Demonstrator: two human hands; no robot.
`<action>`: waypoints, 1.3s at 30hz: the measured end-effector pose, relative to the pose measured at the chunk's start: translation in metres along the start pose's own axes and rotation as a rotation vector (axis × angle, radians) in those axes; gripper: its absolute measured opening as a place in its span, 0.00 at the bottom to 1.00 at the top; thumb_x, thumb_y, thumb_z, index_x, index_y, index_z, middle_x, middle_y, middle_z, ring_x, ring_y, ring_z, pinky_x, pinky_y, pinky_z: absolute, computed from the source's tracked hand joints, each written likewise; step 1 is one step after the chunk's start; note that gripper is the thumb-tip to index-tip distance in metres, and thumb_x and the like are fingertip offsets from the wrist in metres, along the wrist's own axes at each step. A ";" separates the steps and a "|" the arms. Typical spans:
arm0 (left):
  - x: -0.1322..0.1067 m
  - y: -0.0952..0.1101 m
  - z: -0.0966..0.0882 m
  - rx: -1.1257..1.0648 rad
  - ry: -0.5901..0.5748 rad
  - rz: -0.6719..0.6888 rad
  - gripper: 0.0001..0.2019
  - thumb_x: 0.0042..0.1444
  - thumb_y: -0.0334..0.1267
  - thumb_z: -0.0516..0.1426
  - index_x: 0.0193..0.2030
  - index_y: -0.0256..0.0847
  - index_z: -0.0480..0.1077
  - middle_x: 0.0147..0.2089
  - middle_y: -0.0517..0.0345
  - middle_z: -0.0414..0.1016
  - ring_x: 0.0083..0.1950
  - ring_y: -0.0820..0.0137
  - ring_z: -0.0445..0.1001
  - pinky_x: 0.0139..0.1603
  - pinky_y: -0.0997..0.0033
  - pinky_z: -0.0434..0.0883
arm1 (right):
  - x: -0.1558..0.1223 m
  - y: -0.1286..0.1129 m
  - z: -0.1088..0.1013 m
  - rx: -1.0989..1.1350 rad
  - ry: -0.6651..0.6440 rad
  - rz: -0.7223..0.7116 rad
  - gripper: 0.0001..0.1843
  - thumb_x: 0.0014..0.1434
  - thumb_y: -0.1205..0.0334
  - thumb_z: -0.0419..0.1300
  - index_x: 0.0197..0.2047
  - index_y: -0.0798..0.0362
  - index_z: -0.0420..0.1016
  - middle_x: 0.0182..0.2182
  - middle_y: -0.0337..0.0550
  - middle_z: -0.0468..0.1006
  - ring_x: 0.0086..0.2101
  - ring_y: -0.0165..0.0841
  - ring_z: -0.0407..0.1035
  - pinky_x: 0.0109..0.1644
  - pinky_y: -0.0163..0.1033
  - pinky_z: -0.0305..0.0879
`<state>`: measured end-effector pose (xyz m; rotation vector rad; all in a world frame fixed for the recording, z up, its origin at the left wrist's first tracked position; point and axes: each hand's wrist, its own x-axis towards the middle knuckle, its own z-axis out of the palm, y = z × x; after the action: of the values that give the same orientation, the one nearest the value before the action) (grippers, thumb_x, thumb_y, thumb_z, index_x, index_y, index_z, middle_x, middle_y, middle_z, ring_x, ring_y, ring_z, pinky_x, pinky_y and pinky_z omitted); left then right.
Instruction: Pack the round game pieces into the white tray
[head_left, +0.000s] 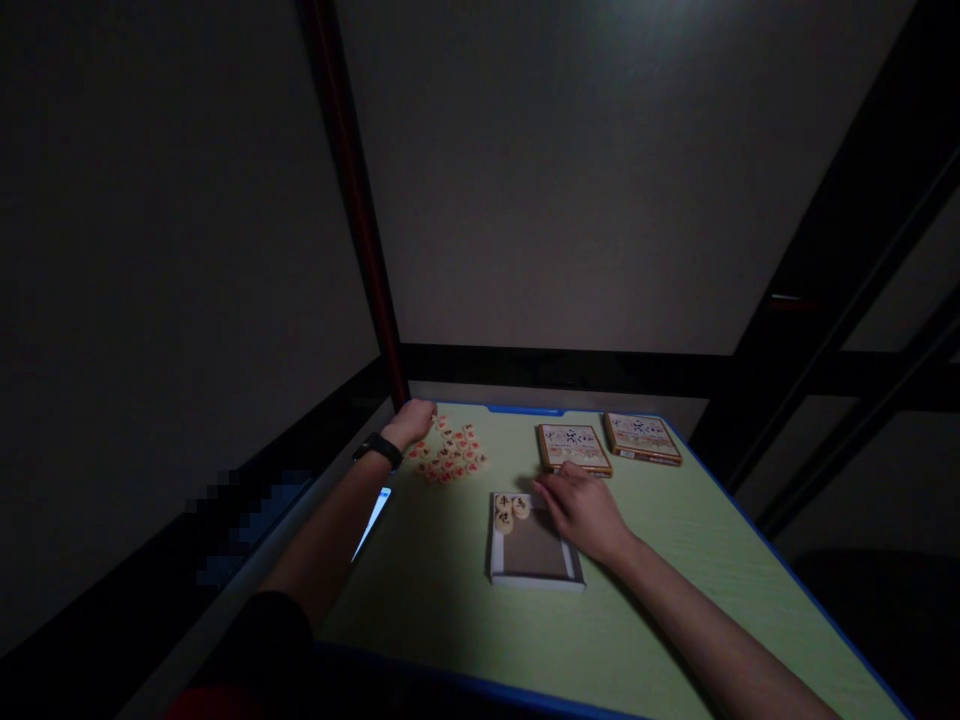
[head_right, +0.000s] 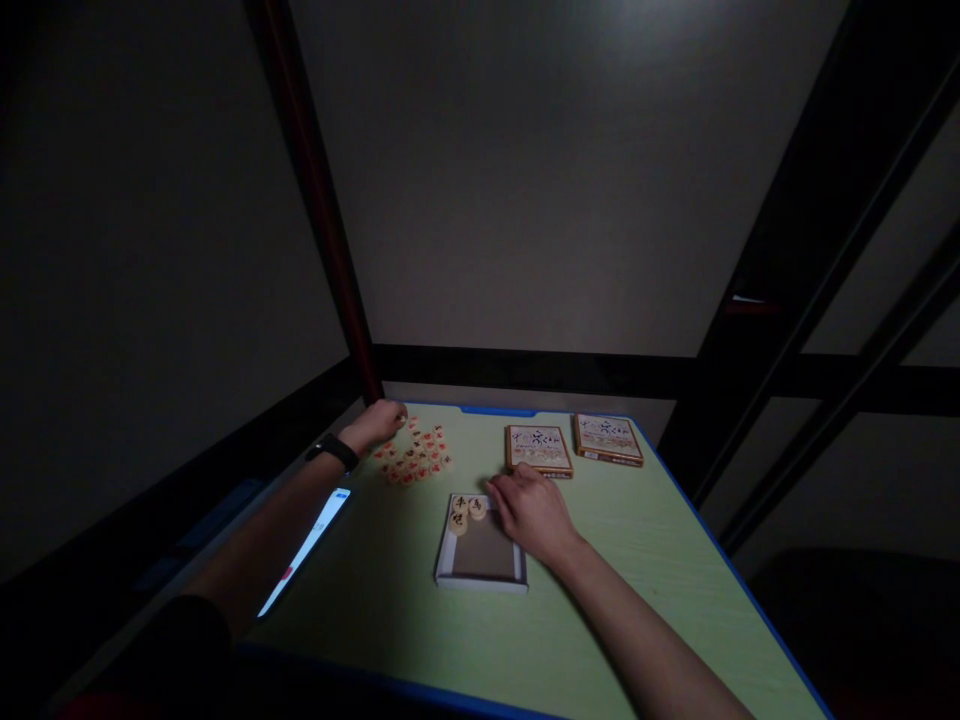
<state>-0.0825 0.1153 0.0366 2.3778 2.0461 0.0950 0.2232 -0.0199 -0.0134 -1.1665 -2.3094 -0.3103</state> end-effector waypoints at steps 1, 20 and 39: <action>-0.001 0.003 -0.002 0.000 0.000 0.019 0.13 0.60 0.31 0.54 0.47 0.38 0.77 0.51 0.43 0.79 0.52 0.62 0.76 0.51 0.72 0.69 | 0.000 0.000 0.000 0.000 0.003 -0.002 0.18 0.70 0.61 0.50 0.32 0.53 0.76 0.25 0.45 0.76 0.32 0.36 0.69 0.35 0.38 0.57; 0.002 0.027 -0.003 0.014 -0.083 0.067 0.14 0.62 0.35 0.52 0.45 0.36 0.78 0.50 0.42 0.80 0.49 0.62 0.78 0.48 0.72 0.70 | 0.002 -0.001 -0.001 -0.016 0.022 -0.019 0.17 0.69 0.62 0.51 0.32 0.52 0.76 0.25 0.44 0.77 0.33 0.37 0.68 0.36 0.38 0.60; 0.004 0.037 -0.003 -0.001 -0.043 0.042 0.10 0.50 0.28 0.59 0.39 0.37 0.79 0.43 0.45 0.81 0.46 0.62 0.79 0.45 0.72 0.71 | 0.002 -0.001 -0.001 -0.019 -0.022 0.023 0.18 0.70 0.60 0.50 0.33 0.53 0.77 0.25 0.45 0.77 0.33 0.36 0.69 0.36 0.37 0.62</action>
<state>-0.0460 0.1134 0.0416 2.4004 1.9785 0.0438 0.2221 -0.0198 -0.0116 -1.2111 -2.3154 -0.3133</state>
